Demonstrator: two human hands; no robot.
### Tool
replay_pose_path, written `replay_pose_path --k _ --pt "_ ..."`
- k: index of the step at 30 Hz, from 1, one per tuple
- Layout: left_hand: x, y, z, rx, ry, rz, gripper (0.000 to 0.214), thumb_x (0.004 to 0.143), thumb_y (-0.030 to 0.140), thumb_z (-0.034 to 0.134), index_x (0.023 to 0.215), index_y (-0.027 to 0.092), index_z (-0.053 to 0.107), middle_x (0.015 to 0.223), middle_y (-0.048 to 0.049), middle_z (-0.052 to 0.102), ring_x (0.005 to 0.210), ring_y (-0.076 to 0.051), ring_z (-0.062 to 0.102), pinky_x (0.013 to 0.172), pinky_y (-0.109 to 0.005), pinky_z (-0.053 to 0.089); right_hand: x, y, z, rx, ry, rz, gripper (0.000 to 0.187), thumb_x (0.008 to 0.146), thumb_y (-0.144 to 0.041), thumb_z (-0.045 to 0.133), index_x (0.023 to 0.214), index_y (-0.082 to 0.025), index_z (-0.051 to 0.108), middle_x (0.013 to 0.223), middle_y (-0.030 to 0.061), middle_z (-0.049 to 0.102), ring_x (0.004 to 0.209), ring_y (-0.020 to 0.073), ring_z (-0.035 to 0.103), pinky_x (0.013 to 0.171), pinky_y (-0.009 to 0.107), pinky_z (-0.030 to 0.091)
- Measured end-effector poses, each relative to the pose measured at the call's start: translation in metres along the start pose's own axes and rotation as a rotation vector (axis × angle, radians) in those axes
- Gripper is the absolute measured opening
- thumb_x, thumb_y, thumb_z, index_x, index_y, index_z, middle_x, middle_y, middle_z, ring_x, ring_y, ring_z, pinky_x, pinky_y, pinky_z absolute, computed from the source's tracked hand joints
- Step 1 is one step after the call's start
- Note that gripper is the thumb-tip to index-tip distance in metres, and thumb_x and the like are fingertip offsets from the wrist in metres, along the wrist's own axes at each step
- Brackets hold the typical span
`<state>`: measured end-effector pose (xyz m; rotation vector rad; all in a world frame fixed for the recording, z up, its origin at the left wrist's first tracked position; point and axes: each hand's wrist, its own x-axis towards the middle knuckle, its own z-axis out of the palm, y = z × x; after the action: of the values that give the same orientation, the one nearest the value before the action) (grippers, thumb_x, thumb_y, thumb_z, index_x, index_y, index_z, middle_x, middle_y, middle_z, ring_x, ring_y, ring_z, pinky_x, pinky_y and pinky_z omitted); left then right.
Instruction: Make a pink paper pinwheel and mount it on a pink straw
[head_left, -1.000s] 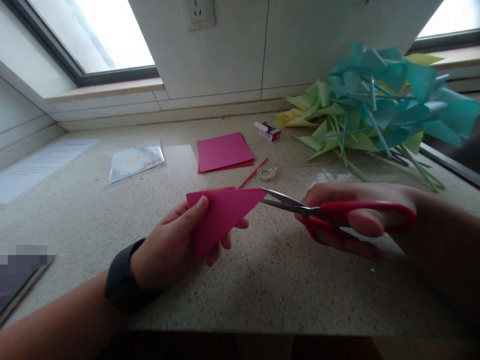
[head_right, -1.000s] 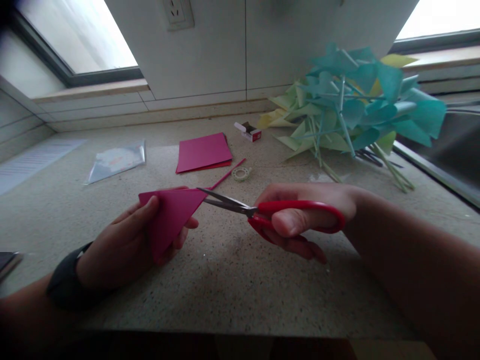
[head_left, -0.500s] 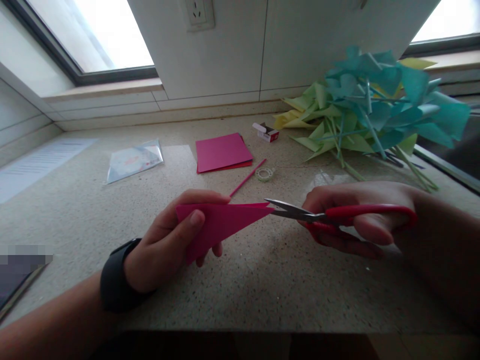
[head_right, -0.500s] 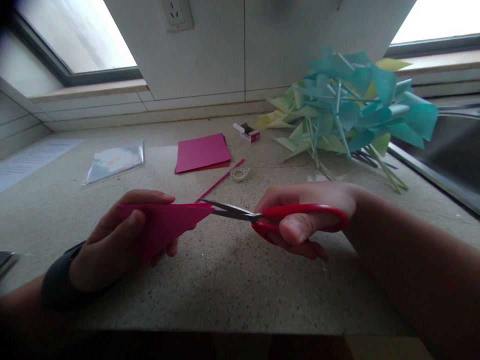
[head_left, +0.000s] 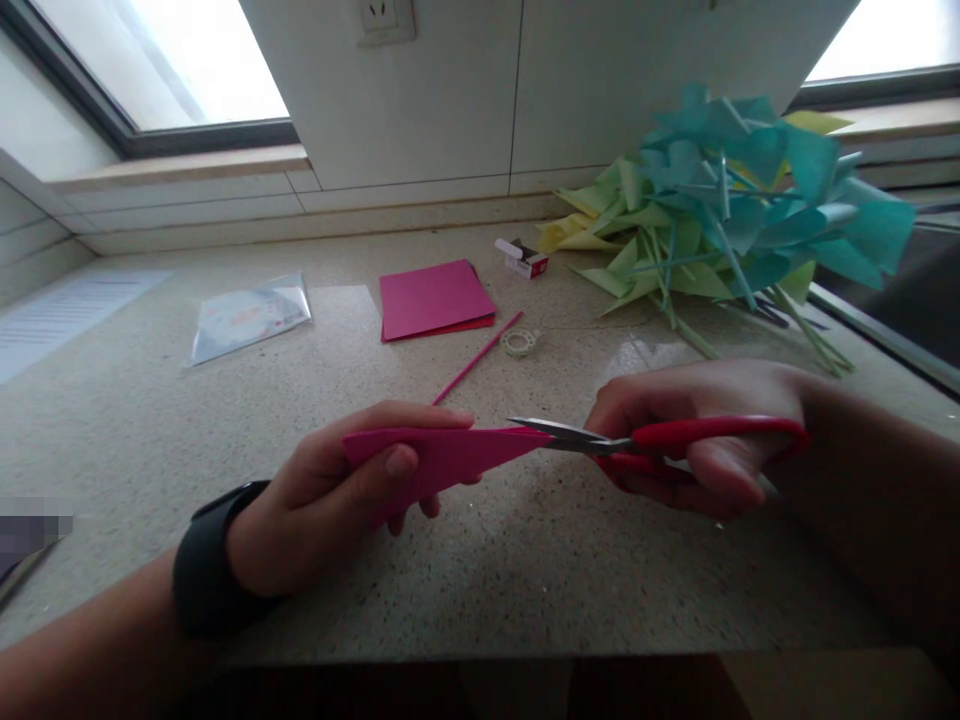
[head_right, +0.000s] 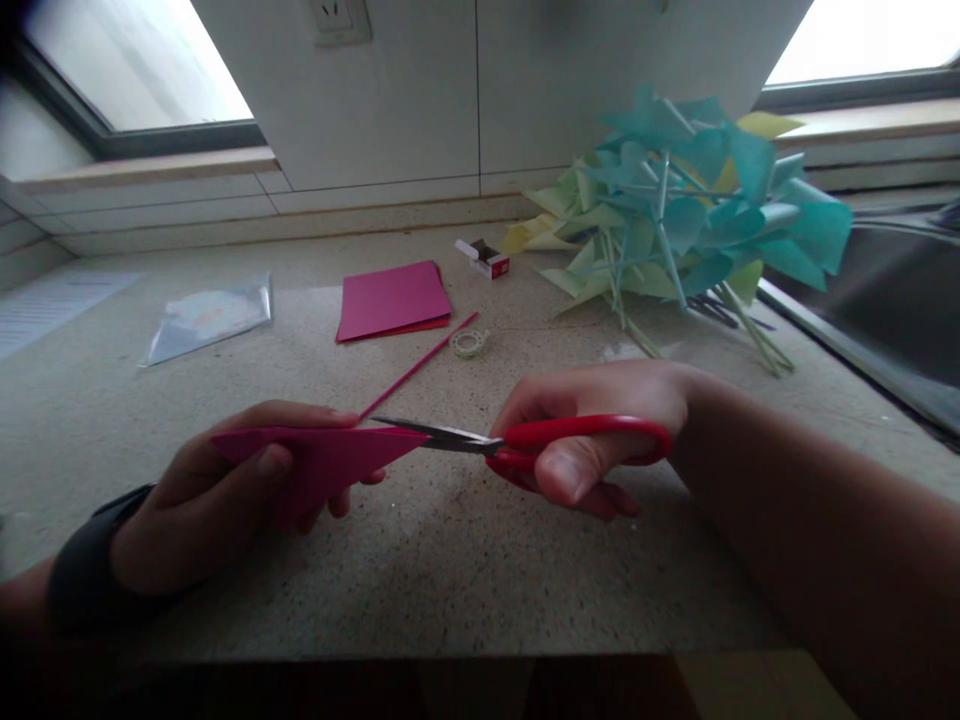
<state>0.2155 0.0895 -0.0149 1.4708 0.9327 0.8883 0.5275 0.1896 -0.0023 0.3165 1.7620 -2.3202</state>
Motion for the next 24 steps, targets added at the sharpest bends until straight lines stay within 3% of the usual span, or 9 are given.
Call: replay_pose_path --k 7,17,24 --pt "0.0009 0.0023 0.0029 0.003 -0.033 0.019 0.030 0.098 0.043 0.059 0.124 0.035 0.071 0.102 -0.0076 0.080 0.073 -0.018 0.073 0.057 -0.021 0.056 0.0002 -0.0046 0.0056 0.012 0.044 0.036 0.060 0.071 -0.070 0.077 0.074 -0.015 0.054 0.054 -0.0044 0.057 0.040 0.0070 0.051 0.036 0.015 0.042" --pt "-0.0004 -0.0003 0.0001 0.021 -0.013 0.032 0.032 0.098 0.044 0.059 0.125 0.032 0.071 0.100 -0.0086 0.079 0.073 -0.018 0.073 0.057 -0.020 0.056 -0.0013 0.0015 -0.0009 0.013 0.070 0.115 0.057 0.066 -0.064 0.084 0.070 -0.016 0.055 0.052 -0.0032 0.060 0.036 0.0076 0.049 0.032 0.016 0.039" --pt "0.0013 -0.0043 -0.0030 -0.022 -0.103 0.081 0.030 0.103 0.036 0.053 0.130 0.037 0.066 0.104 -0.0040 0.078 0.079 -0.013 0.071 0.060 -0.014 0.055 -0.0012 -0.0016 0.0036 0.047 0.130 0.165 0.049 0.068 -0.055 0.086 0.067 -0.016 0.055 0.049 -0.0041 0.059 0.032 0.0067 0.045 0.030 0.015 0.037"
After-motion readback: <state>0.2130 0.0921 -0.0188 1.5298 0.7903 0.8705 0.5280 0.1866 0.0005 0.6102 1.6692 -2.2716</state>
